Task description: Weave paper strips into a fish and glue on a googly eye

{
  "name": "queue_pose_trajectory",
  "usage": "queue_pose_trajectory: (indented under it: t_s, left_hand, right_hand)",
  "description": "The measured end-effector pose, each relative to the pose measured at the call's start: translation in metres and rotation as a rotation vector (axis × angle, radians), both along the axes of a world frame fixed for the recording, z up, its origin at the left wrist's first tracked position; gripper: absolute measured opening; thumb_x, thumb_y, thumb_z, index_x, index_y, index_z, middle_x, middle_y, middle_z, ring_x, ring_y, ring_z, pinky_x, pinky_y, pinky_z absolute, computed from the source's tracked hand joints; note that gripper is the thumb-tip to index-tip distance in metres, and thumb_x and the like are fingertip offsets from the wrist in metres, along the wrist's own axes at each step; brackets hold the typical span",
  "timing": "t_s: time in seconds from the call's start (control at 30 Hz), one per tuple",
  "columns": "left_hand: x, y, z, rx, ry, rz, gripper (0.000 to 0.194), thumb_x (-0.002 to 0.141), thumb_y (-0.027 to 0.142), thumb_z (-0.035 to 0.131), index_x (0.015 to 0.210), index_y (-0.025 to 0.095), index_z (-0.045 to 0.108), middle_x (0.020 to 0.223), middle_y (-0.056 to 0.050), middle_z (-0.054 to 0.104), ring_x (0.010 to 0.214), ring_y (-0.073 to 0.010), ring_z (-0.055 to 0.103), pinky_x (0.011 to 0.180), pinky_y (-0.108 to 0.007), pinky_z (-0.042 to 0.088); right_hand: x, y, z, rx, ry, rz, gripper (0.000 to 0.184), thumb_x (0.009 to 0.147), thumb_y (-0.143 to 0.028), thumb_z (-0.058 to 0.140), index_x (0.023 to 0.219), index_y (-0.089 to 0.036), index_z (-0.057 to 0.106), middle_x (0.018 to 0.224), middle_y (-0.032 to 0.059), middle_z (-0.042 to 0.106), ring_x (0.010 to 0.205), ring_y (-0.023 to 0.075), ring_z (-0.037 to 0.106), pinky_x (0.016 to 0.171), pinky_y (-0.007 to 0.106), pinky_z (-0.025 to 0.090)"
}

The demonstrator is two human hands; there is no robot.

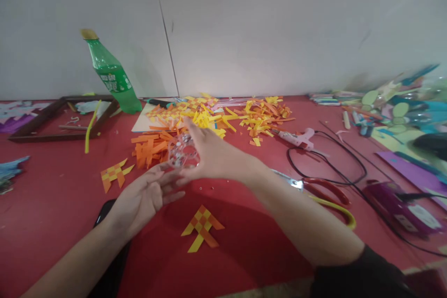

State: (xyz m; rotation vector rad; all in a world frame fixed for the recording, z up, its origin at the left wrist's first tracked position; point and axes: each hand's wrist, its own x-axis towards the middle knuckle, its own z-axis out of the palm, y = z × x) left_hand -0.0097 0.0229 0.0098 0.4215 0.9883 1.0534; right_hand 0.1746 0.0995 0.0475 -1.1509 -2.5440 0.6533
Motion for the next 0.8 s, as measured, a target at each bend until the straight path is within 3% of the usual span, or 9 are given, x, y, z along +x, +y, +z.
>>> queue_pose_trajectory:
  t_s: [0.1,0.17,0.23,0.33,0.47,0.63,0.8]
  left_hand:
    - [0.0,-0.002,-0.005,0.078,0.188,-0.05,0.025,0.081,0.023,0.063,0.105,0.019,0.057,0.119,-0.013,0.07,0.096,-0.0245,0.07,0.078,-0.036,0.055]
    - [0.0,-0.006,-0.01,0.283,0.501,-0.098,0.021,0.084,0.028,0.063,0.103,0.02,0.059,0.114,-0.012,0.07,0.095,-0.0237,0.067,0.077,-0.035,0.053]
    - [0.0,-0.013,-0.015,0.554,0.83,-0.277,0.023,0.089,0.034,0.06,0.108,0.022,0.062,0.111,-0.011,0.068,0.1,-0.0255,0.063,0.087,-0.04,0.049]
    - [0.0,-0.02,-0.017,0.826,1.1,-0.562,0.036,0.087,0.039,0.062,0.119,0.022,0.06,0.121,-0.012,0.064,0.112,-0.0311,0.055,0.099,-0.049,0.043]
    - [0.002,-0.023,-0.018,0.915,1.239,-0.784,0.051,0.078,0.044,0.073,0.121,0.02,0.059,0.124,-0.013,0.06,0.112,-0.0333,0.052,0.097,-0.05,0.044]
    - [0.005,-0.022,-0.021,0.942,1.27,-0.864,0.046,0.073,0.041,0.077,0.113,0.023,0.062,0.113,-0.01,0.061,0.104,-0.0296,0.054,0.092,-0.044,0.043]
    - [0.007,-0.024,-0.015,0.933,1.199,-0.931,0.039,0.073,0.034,0.076,0.106,0.023,0.059,0.11,-0.007,0.061,0.099,-0.0271,0.055,0.09,-0.042,0.043]
  right_hand:
    - [0.016,0.043,0.001,0.143,-0.052,-0.169,0.111,0.075,-0.046,0.071,0.156,-0.013,0.004,0.15,0.0211,0.041,0.136,0.0343,0.043,0.109,0.047,0.036]
    - [0.026,0.078,-0.004,0.211,-0.156,-0.33,0.112,0.071,-0.044,0.074,0.155,-0.008,0.01,0.149,0.0244,0.04,0.137,0.0385,0.039,0.111,0.048,0.033]
    - [0.034,0.109,-0.011,0.161,-0.224,-0.452,0.111,0.07,-0.047,0.074,0.154,-0.006,0.013,0.147,0.0259,0.042,0.135,0.039,0.041,0.108,0.046,0.036]
    - [0.042,0.143,-0.024,0.112,-0.244,-0.518,0.107,0.07,-0.052,0.074,0.151,-0.006,0.023,0.139,0.0272,0.05,0.128,0.0401,0.049,0.101,0.046,0.041]
    - [0.042,0.17,-0.031,0.106,-0.236,-0.597,0.103,0.073,-0.058,0.07,0.148,-0.001,0.026,0.137,0.0312,0.05,0.126,0.0423,0.05,0.098,0.047,0.043]
    - [0.024,0.188,-0.029,0.113,-0.235,-0.594,0.105,0.071,-0.057,0.073,0.147,-0.001,0.027,0.136,0.0323,0.05,0.126,0.0428,0.05,0.099,0.047,0.042]
    - [-0.01,0.186,-0.03,0.11,-0.21,-0.52,0.1,0.07,-0.058,0.072,0.144,-0.004,0.031,0.129,0.0281,0.057,0.121,0.0405,0.054,0.095,0.046,0.044]
